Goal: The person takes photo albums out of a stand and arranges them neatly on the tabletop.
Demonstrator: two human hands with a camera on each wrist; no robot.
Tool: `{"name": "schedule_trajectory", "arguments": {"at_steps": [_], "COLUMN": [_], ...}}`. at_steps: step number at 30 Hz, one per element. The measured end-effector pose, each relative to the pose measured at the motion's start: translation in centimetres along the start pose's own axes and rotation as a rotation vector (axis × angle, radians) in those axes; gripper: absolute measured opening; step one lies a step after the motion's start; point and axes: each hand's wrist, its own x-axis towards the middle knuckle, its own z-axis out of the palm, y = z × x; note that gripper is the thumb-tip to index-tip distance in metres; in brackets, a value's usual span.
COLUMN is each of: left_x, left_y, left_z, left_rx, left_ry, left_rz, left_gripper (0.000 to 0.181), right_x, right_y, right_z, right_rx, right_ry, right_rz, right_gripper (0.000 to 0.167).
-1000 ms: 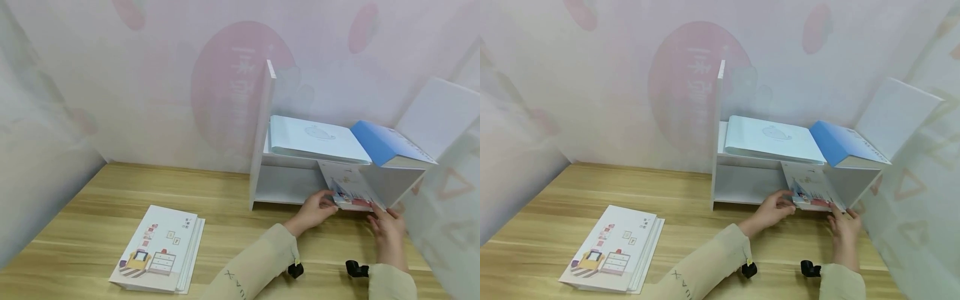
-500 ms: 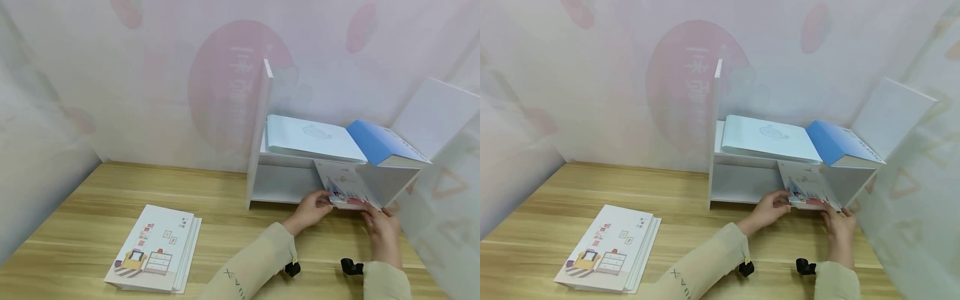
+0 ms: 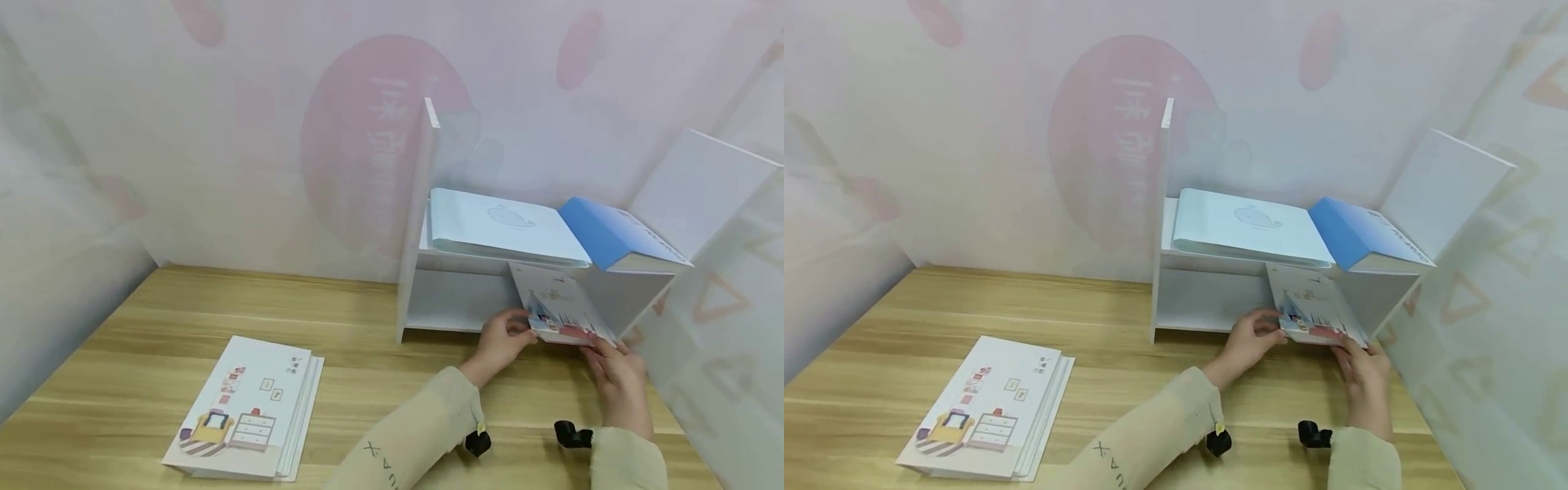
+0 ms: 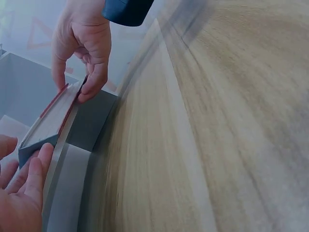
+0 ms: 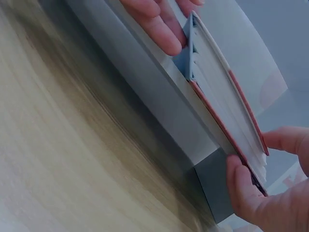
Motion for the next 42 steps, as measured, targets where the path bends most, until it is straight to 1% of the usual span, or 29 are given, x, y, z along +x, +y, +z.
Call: {"name": "schedule_trajectory", "arguments": {"at_steps": [3, 7, 9, 11, 13, 16, 19, 22, 23, 26, 29, 35, 40, 42], "left_x": [0.0, 0.0, 0.0, 0.1, 0.2, 0.2, 0.2, 0.0, -0.1, -0.3, -0.5, -0.5, -0.5, -0.4], "left_y": [-0.1, -0.3, -0.4, -0.3, -0.2, -0.1, -0.1, -0.2, -0.2, -0.4, -0.6, -1.1, -1.3, -1.4], "left_z": [-0.3, -0.4, -0.4, -0.4, -0.3, -0.3, -0.3, -0.3, -0.3, -0.3, -0.4, -0.5, -0.7, -0.7], "left_rx": [0.008, 0.022, 0.030, 0.039, 0.052, 0.065, 0.083, 0.082, 0.078, 0.053, 0.029, -0.027, -0.095, -0.116], "left_ry": [0.006, 0.016, 0.016, 0.014, 0.011, 0.012, 0.011, -0.001, -0.008, -0.031, -0.057, -0.107, -0.158, -0.177], "left_rz": [-0.005, -0.035, -0.049, -0.051, -0.056, -0.068, -0.079, -0.084, -0.082, -0.084, -0.084, -0.096, -0.106, -0.103], "left_gripper": [0.037, 0.039, 0.040, 0.042, 0.044, 0.046, 0.048, 0.051, 0.052, 0.057, 0.062, 0.068, 0.073, 0.074], "right_x": [0.2, 0.4, 0.5, 0.5, 0.4, 0.4, 0.3, 0.3, 0.2, 0.2, 0.2, 0.1, 0.0, 0.0], "right_y": [-0.1, 0.0, 0.0, 0.0, 0.0, 0.0, 0.1, 0.2, 0.2, 0.3, 0.4, 0.6, 0.4, 0.3], "right_z": [-0.2, -0.7, -1.1, -1.6, -2.1, -2.6, -2.9, -3.1, -3.2, -3.3, -3.4, -3.7, -4.1, -4.3], "right_rx": [0.012, 0.016, -0.017, -0.052, -0.100, -0.140, -0.167, -0.171, -0.171, -0.163, -0.154, -0.157, -0.174, -0.171], "right_ry": [-0.043, -0.112, -0.174, -0.229, -0.284, -0.329, -0.356, -0.369, -0.371, -0.387, -0.412, -0.452, -0.480, -0.488], "right_rz": [0.046, 0.079, 0.068, 0.051, 0.020, -0.007, -0.042, -0.082, -0.097, -0.129, -0.152, -0.165, -0.146, -0.144], "right_gripper": [0.083, 0.088, 0.086, 0.081, 0.078, 0.077, 0.068, 0.066, 0.068, 0.082, 0.089, 0.091, 0.091, 0.084]}}
